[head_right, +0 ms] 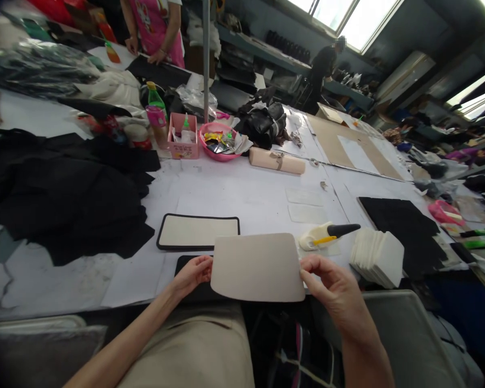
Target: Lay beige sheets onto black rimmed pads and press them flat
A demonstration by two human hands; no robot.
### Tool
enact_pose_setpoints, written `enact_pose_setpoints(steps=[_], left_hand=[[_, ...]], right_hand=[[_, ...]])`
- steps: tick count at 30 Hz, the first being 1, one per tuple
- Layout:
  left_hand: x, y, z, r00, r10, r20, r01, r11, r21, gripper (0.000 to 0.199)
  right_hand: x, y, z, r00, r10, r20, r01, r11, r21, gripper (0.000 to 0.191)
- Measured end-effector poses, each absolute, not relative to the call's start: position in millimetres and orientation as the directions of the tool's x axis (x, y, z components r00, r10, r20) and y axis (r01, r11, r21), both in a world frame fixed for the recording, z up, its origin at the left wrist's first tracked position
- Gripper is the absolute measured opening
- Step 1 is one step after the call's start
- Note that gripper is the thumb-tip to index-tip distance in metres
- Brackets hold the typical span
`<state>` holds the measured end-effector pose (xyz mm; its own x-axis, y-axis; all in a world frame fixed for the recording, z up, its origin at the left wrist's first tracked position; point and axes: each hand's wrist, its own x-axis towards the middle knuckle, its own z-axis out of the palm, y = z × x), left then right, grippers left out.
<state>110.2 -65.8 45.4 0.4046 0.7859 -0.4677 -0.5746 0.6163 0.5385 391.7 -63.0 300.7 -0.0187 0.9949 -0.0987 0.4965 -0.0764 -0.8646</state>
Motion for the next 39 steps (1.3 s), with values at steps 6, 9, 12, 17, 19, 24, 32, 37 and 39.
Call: enact_pose_setpoints(steps=[6, 9, 12, 17, 19, 24, 32, 37, 39], left_hand=[[101, -73, 45, 0.376, 0.791, -0.482, -0.626, 0.601, 0.498, 0.032], [99, -74, 43, 0.338, 0.805, -0.488, -0.628, 0.579, 0.519, 0.033], [96, -76, 39, 0.323, 0.814, -0.483, -0.664, 0.559, 0.497, 0.033], [89, -81, 29, 0.248, 0.822, -0.513, -0.702, 0.517, 0.489, 0.03], [85, -82, 28, 0.208, 0.826, -0.524, -0.682, 0.506, 0.527, 0.03], [69, -93, 39, 0.078, 0.83, -0.552, -0.407, 0.532, 0.743, 0.031], [53, -132, 37, -0.176, 0.769, -0.615, -0.084, 0.611, 0.788, 0.039], [48, -136, 29, -0.248, 0.763, -0.597, -0.016, 0.613, 0.79, 0.039], [47, -135, 27, -0.256, 0.767, -0.589, 0.015, 0.612, 0.79, 0.038]], right_hand=[[385, -63, 290, -0.035, 0.987, -0.158, 0.462, -0.124, -0.878, 0.019], [386, -60, 287, -0.009, 0.984, -0.175, 0.463, -0.152, -0.873, 0.02], [392, -56, 283, 0.027, 0.983, -0.182, 0.461, -0.174, -0.87, 0.02], [402, -52, 268, 0.065, 0.981, -0.183, 0.456, -0.192, -0.869, 0.023], [406, -52, 262, 0.078, 0.979, -0.188, 0.447, -0.203, -0.871, 0.023], [413, -54, 240, 0.102, 0.967, -0.235, 0.452, -0.256, -0.855, 0.026], [416, -75, 128, 0.112, 0.94, -0.322, 0.564, -0.327, -0.759, 0.039], [419, -93, 77, 0.183, 0.935, -0.304, 0.566, -0.353, -0.745, 0.042], [419, -97, 67, 0.198, 0.934, -0.297, 0.587, -0.355, -0.727, 0.042]])
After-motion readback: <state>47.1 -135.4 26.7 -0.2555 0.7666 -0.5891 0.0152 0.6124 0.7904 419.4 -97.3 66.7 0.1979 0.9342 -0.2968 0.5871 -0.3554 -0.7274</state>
